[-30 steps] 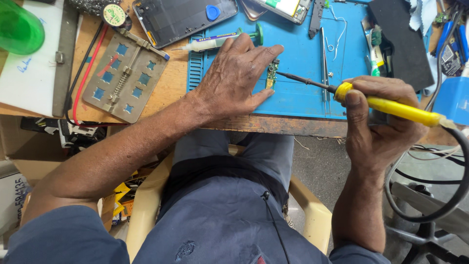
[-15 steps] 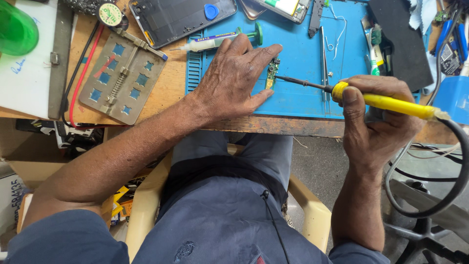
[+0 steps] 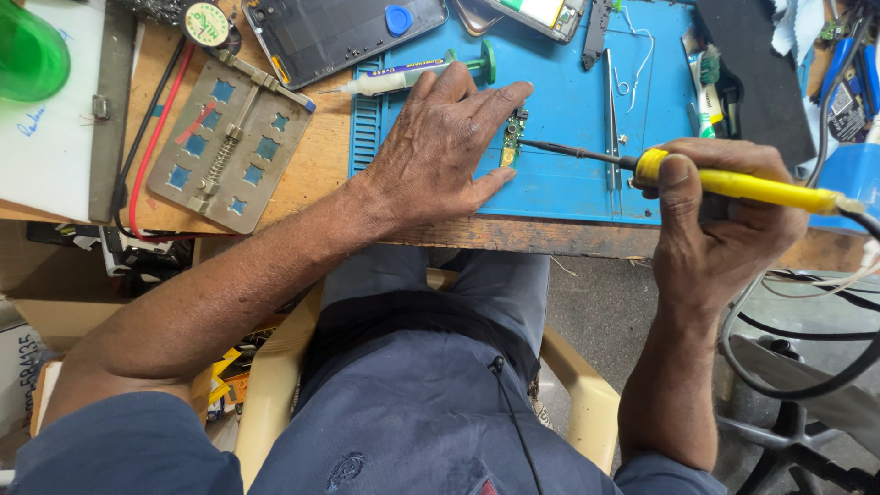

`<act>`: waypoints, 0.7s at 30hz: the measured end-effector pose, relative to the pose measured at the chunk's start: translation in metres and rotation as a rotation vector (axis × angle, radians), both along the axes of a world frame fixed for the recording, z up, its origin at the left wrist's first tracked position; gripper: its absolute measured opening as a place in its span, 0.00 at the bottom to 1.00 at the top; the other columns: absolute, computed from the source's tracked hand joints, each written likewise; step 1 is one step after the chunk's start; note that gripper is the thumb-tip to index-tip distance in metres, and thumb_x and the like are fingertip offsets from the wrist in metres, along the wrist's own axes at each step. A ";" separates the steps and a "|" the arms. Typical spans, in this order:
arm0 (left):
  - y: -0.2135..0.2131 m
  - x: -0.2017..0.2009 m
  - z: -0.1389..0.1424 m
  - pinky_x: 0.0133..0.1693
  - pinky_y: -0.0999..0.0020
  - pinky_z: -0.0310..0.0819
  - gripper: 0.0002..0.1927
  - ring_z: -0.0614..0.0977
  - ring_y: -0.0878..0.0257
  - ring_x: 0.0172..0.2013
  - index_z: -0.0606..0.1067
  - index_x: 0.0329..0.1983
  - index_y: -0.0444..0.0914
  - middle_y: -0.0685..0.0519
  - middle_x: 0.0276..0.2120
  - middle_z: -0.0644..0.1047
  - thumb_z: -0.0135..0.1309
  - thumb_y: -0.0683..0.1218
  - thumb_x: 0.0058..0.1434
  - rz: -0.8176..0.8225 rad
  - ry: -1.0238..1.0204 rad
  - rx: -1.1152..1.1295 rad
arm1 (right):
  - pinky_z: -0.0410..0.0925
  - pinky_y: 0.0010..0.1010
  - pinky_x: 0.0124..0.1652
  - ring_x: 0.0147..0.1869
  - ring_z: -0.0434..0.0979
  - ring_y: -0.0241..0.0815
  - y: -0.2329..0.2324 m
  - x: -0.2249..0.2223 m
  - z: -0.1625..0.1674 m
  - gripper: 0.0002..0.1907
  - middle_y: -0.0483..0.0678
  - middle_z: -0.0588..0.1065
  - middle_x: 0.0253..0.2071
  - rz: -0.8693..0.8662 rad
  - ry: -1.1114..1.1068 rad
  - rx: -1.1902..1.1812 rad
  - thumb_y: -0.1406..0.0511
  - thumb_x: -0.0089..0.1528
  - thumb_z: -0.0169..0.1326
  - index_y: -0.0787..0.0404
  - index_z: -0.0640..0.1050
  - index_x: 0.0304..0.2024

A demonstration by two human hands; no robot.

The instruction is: The person solders components on a small phone circuit board held on a blue mat, using a yellow-handled soldering iron in the right hand while the left hand steadies the board. They briefly set the iron down to pick up tweezers and work on the board, then resume soldering, repositioning the board on the mat as they work.

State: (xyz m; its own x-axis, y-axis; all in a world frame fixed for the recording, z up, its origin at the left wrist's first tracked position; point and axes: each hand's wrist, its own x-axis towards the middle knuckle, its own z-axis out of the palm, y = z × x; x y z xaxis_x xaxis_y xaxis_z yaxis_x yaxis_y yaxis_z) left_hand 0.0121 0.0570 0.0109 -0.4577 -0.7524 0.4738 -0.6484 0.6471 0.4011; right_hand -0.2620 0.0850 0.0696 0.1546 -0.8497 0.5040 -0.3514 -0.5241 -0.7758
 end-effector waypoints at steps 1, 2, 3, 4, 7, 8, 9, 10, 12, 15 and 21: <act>0.000 0.000 0.000 0.47 0.53 0.63 0.40 0.69 0.56 0.42 0.66 0.67 0.31 0.48 0.47 0.76 0.68 0.53 0.58 0.001 0.001 -0.001 | 0.79 0.24 0.42 0.43 0.84 0.38 -0.001 0.000 0.000 0.12 0.54 0.80 0.42 -0.002 -0.013 0.010 0.63 0.79 0.61 0.67 0.76 0.49; 0.000 0.000 0.000 0.47 0.53 0.63 0.40 0.69 0.56 0.42 0.66 0.67 0.31 0.48 0.47 0.76 0.68 0.53 0.58 0.002 0.001 -0.001 | 0.79 0.24 0.42 0.42 0.84 0.38 -0.001 0.000 0.000 0.12 0.55 0.80 0.42 -0.005 -0.030 0.021 0.63 0.79 0.60 0.67 0.76 0.49; 0.000 0.000 -0.001 0.47 0.53 0.63 0.40 0.69 0.56 0.42 0.67 0.67 0.31 0.49 0.47 0.76 0.69 0.53 0.58 0.003 0.002 -0.003 | 0.80 0.25 0.42 0.42 0.84 0.38 -0.003 0.000 0.000 0.12 0.55 0.80 0.41 -0.004 -0.038 0.022 0.63 0.79 0.60 0.68 0.76 0.49; -0.001 0.000 -0.001 0.47 0.53 0.63 0.40 0.69 0.56 0.42 0.67 0.67 0.31 0.49 0.46 0.76 0.69 0.54 0.58 0.006 -0.004 0.004 | 0.80 0.25 0.42 0.42 0.85 0.38 -0.003 0.000 0.000 0.12 0.55 0.80 0.41 -0.003 -0.047 0.023 0.64 0.79 0.60 0.68 0.75 0.49; -0.001 -0.001 -0.002 0.47 0.53 0.63 0.41 0.69 0.57 0.42 0.67 0.68 0.31 0.49 0.44 0.75 0.69 0.54 0.58 0.009 -0.011 0.011 | 0.80 0.26 0.42 0.42 0.85 0.39 -0.007 0.000 -0.001 0.11 0.56 0.80 0.41 0.010 -0.042 0.006 0.64 0.80 0.59 0.68 0.75 0.49; -0.001 -0.001 -0.002 0.47 0.54 0.63 0.41 0.69 0.57 0.42 0.67 0.68 0.31 0.49 0.45 0.76 0.69 0.54 0.58 0.006 -0.007 0.003 | 0.80 0.26 0.42 0.42 0.85 0.39 -0.008 0.000 -0.001 0.11 0.56 0.80 0.41 0.009 -0.041 0.005 0.65 0.80 0.58 0.68 0.75 0.49; -0.001 -0.001 -0.002 0.47 0.54 0.63 0.41 0.69 0.57 0.42 0.67 0.68 0.31 0.49 0.45 0.76 0.69 0.54 0.58 0.004 -0.003 -0.005 | 0.80 0.27 0.42 0.42 0.85 0.39 -0.008 -0.001 -0.002 0.11 0.56 0.80 0.41 0.006 -0.040 0.009 0.65 0.80 0.58 0.68 0.74 0.49; -0.001 -0.001 -0.002 0.47 0.54 0.62 0.41 0.69 0.57 0.42 0.66 0.68 0.31 0.49 0.46 0.76 0.69 0.54 0.58 0.004 -0.002 -0.013 | 0.81 0.27 0.43 0.43 0.85 0.39 -0.008 -0.001 -0.002 0.11 0.56 0.80 0.41 0.003 -0.039 0.014 0.65 0.80 0.58 0.68 0.74 0.49; -0.002 -0.002 -0.002 0.47 0.54 0.62 0.41 0.69 0.57 0.42 0.66 0.68 0.31 0.49 0.46 0.76 0.69 0.54 0.58 0.005 0.000 -0.029 | 0.81 0.28 0.43 0.43 0.85 0.39 -0.008 -0.002 -0.003 0.12 0.56 0.80 0.42 -0.004 -0.042 0.031 0.65 0.81 0.58 0.69 0.74 0.49; -0.002 -0.001 -0.001 0.47 0.54 0.62 0.41 0.69 0.57 0.42 0.67 0.68 0.31 0.49 0.42 0.75 0.69 0.54 0.58 0.013 -0.021 0.026 | 0.81 0.28 0.43 0.43 0.84 0.39 -0.007 -0.003 -0.004 0.12 0.56 0.79 0.41 -0.002 -0.057 0.038 0.64 0.81 0.59 0.69 0.74 0.49; -0.002 -0.001 0.000 0.47 0.53 0.62 0.41 0.69 0.56 0.42 0.66 0.68 0.31 0.49 0.43 0.75 0.69 0.54 0.57 0.003 -0.011 0.007 | 0.80 0.28 0.43 0.41 0.84 0.39 -0.008 -0.005 -0.005 0.14 0.55 0.79 0.41 -0.008 -0.071 0.047 0.63 0.81 0.59 0.69 0.74 0.49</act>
